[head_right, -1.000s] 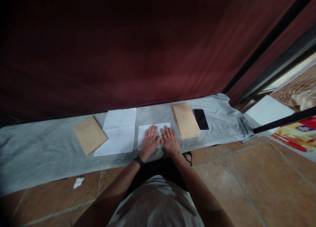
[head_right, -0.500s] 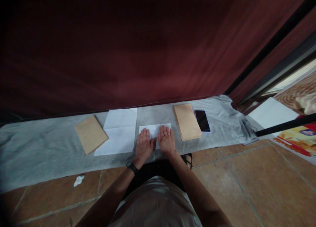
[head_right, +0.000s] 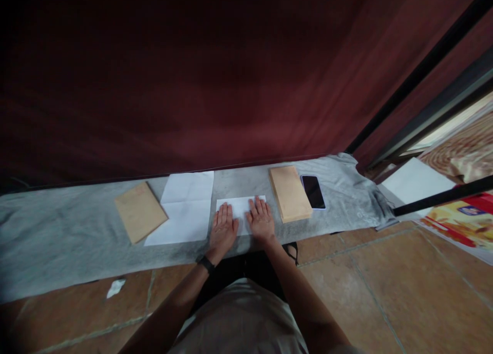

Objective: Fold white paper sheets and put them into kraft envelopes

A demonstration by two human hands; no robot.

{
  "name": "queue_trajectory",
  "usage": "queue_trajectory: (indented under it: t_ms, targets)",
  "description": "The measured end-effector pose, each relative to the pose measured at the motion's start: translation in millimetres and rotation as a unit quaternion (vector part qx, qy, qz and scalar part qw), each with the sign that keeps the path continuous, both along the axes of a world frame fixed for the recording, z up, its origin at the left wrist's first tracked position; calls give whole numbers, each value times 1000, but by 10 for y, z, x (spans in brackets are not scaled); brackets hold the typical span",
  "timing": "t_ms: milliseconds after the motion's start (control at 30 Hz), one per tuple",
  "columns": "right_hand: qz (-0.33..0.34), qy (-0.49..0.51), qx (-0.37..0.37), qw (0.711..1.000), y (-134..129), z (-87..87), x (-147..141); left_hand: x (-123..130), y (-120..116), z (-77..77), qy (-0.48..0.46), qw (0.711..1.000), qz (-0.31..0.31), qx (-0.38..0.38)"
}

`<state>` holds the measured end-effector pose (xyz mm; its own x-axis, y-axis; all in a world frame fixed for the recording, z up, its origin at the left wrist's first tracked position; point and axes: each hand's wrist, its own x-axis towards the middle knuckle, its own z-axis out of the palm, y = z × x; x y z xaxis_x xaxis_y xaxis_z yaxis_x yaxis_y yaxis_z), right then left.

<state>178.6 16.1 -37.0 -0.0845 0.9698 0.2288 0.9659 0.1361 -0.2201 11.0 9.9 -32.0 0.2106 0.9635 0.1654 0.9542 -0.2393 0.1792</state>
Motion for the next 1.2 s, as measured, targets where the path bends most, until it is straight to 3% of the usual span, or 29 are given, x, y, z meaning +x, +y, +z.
queue_trajectory:
  t_ms: [167,333,433,533,667,800,933,1067,1200]
  targets:
    - [-67,1,23,997,-213,-41,115,-1,3,9,4,1000,-3,1]
    - [-101,0,-1,995,-467,12,136,3,13,-28,-9,1000,2,7]
    - [-121,18,-22,992,-474,92,161,-4,20,-58,-17,1000,2,20]
    - [-161,114,-46,979,-372,174,209,-19,16,-64,-21,999,-5,30]
    - [-215,313,-114,918,-226,257,312,-48,-9,-30,-13,999,-18,30]
    - [-207,398,-162,879,-217,286,429,-94,-27,15,-5,999,-47,13]
    - [-189,508,-219,811,-358,295,503,-127,-10,56,-8,996,-84,-9]
    - [-179,624,-214,730,-574,337,520,-64,-91,184,-41,993,-113,-7]
    - [-169,701,-200,663,-805,381,461,60,-370,395,-84,971,-225,12]
